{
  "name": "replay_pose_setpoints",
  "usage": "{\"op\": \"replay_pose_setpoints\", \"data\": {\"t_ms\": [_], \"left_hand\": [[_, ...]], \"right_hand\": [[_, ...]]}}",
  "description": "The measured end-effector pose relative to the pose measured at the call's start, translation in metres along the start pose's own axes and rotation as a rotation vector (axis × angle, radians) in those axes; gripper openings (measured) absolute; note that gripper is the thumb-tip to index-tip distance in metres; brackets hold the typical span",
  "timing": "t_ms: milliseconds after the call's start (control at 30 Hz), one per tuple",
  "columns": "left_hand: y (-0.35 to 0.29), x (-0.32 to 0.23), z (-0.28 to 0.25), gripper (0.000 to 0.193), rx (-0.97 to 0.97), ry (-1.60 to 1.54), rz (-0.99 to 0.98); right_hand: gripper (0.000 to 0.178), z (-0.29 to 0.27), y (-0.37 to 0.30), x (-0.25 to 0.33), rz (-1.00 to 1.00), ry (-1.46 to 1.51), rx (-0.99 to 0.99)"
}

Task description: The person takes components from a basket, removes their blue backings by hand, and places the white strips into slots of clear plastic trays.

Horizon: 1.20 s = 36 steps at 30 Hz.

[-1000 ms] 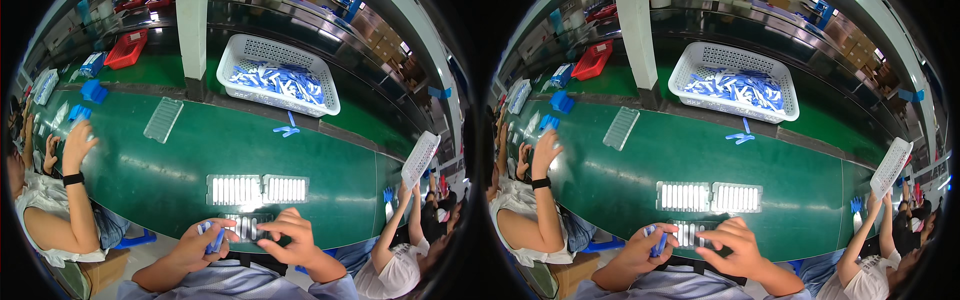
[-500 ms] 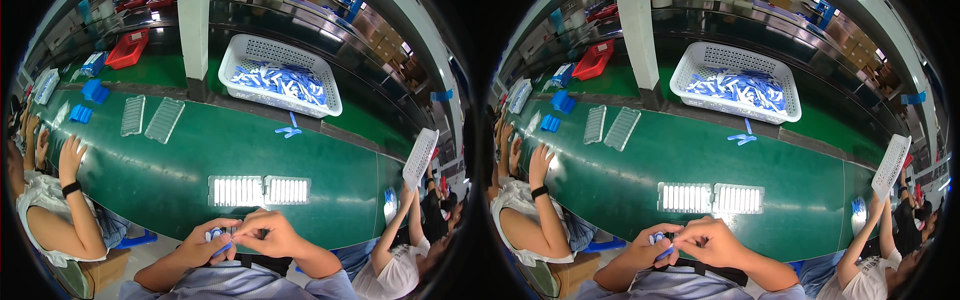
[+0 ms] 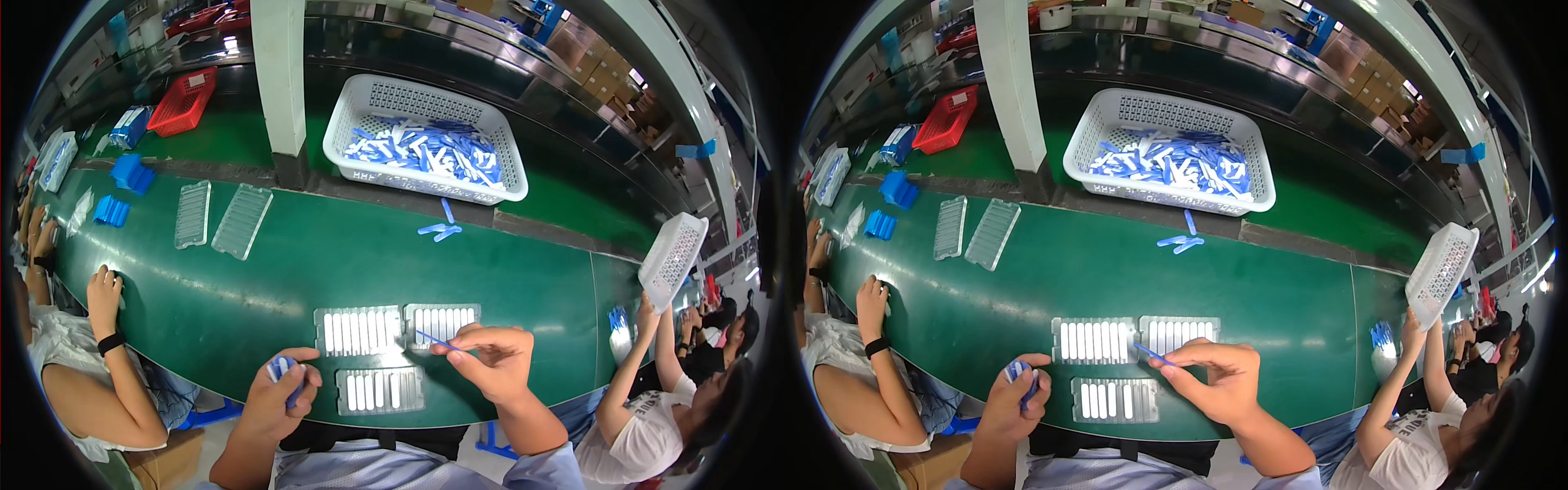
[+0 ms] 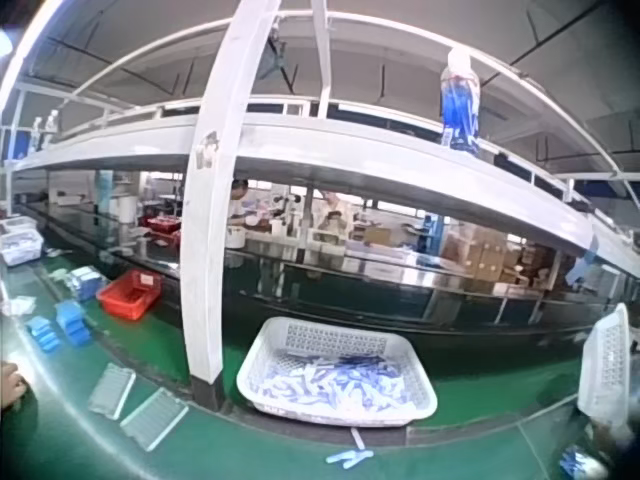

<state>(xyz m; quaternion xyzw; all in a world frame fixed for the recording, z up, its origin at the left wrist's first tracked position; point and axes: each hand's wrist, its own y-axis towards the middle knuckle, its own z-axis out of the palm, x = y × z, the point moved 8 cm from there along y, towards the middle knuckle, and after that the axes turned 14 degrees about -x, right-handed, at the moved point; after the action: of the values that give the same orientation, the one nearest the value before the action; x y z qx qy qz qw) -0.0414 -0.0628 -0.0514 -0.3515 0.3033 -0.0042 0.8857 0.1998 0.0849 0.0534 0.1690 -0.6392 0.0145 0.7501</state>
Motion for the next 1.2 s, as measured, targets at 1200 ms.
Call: {"op": "replay_pose_setpoints", "data": {"t_ms": [1200], "left_hand": [[0.011,-0.026,-0.007,0.02,-0.132,0.273,0.511]], "right_hand": [[0.014,-0.056,0.02,-0.04,0.163,0.127,-0.251]]}}
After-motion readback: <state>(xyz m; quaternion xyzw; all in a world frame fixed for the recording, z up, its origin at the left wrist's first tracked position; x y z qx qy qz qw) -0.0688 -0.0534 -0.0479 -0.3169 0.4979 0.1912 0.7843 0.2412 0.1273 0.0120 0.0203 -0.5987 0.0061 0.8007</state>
